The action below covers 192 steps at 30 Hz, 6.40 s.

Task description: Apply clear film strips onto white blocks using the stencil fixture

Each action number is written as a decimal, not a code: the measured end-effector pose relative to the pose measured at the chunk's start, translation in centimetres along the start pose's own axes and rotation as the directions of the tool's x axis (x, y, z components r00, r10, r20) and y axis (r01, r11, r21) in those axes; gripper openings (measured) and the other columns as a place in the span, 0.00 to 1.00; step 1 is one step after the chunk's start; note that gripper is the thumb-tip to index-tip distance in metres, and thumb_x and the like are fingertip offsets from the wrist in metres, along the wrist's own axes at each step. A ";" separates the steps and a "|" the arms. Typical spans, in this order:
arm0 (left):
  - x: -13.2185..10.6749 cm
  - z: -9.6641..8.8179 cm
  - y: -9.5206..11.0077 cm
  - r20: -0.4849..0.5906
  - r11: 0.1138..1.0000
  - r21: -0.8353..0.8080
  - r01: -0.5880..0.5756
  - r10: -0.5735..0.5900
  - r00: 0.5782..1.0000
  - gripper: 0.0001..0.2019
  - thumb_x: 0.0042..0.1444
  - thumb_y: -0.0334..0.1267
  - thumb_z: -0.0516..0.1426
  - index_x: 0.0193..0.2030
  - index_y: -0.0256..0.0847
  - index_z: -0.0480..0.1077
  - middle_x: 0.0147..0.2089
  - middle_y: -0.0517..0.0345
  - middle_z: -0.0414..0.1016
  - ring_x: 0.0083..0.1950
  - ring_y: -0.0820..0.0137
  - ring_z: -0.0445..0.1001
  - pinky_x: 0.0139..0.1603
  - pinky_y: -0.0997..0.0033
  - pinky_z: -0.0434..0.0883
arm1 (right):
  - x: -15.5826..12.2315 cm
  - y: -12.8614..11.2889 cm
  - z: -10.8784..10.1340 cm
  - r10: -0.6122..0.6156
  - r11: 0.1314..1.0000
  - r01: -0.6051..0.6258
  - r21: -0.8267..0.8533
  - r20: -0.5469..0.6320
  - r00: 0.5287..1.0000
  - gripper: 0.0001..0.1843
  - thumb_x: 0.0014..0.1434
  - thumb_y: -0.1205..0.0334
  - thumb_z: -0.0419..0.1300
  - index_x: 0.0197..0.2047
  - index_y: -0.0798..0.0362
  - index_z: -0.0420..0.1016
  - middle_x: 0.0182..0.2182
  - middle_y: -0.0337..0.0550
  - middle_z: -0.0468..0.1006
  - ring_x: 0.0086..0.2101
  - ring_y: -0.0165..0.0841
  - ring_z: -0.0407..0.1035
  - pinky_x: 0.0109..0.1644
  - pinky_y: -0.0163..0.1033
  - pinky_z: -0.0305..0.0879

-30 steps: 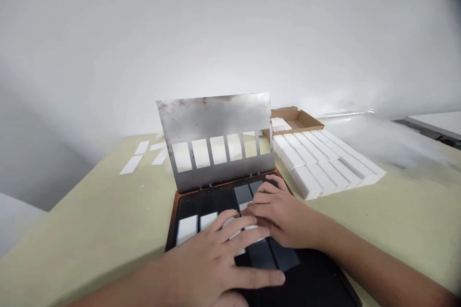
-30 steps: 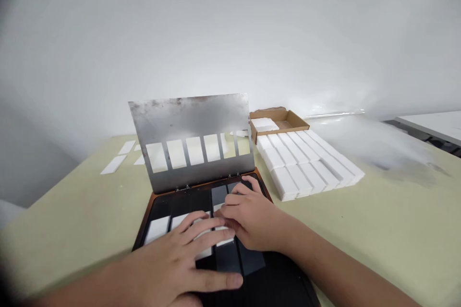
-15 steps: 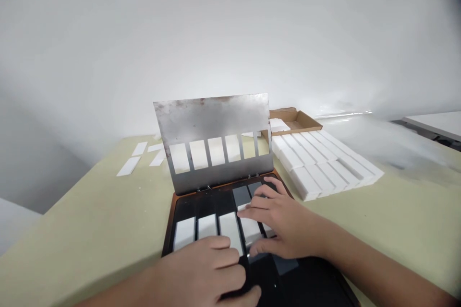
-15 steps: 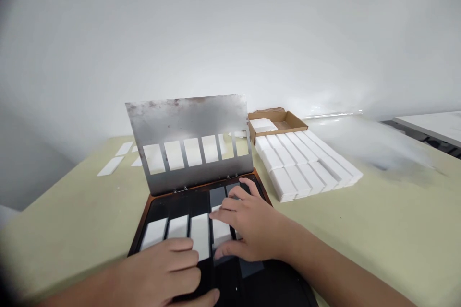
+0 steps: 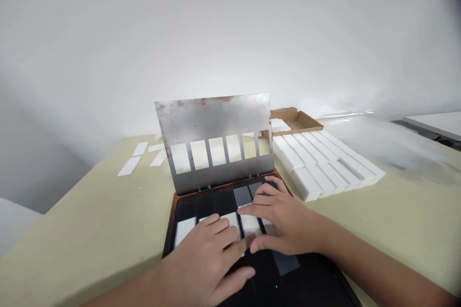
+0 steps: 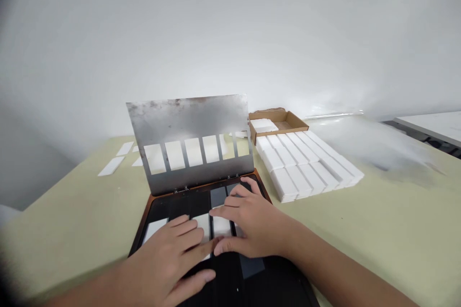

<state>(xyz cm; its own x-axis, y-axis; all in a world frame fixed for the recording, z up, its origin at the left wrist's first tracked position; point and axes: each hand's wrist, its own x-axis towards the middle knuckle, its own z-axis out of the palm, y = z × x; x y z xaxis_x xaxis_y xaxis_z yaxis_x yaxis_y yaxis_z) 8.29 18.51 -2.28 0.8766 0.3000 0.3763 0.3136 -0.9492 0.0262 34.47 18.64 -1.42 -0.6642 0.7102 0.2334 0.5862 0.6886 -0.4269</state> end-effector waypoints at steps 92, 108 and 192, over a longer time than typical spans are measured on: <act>0.0 -0.8 -0.1 0.031 0.990 -0.083 0.116 -0.113 0.993 0.17 0.68 0.41 0.61 0.62 0.48 0.75 0.67 0.41 0.64 0.60 0.48 0.68 0.58 0.44 0.70 | 0.1 1.5 2.5 -0.146 0.969 0.093 -0.230 -0.228 0.963 0.08 0.66 0.71 0.63 0.42 0.48 0.79 0.42 0.35 0.82 0.51 0.39 0.66 0.73 0.59 0.37; 0.1 -0.5 -0.4 0.063 0.992 -0.097 0.079 -0.073 0.995 0.18 0.68 0.42 0.61 0.63 0.46 0.74 0.73 0.34 0.65 0.72 0.41 0.67 0.64 0.33 0.70 | -0.3 1.4 1.6 -0.163 0.964 0.127 -0.233 -0.145 0.976 0.13 0.67 0.73 0.60 0.49 0.46 0.78 0.44 0.32 0.84 0.51 0.38 0.67 0.75 0.60 0.34; 0.3 -0.2 -0.5 0.027 0.973 -0.106 0.203 -0.202 0.979 0.18 0.68 0.37 0.61 0.63 0.51 0.73 0.55 0.49 0.69 0.50 0.56 0.67 0.49 0.56 0.64 | -0.1 1.2 0.8 -0.039 0.991 0.026 -0.135 -0.096 0.995 0.31 0.65 0.31 0.62 0.60 0.44 0.78 0.56 0.42 0.78 0.62 0.46 0.63 0.74 0.61 0.35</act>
<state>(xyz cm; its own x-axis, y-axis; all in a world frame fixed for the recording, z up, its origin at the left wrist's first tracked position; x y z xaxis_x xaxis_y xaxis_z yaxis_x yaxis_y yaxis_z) 8.30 19.05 -2.02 0.8051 0.4876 0.3378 0.4449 -0.8730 0.1998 34.81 19.27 -2.65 -0.6391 0.6935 0.3325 0.6260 0.7202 -0.2990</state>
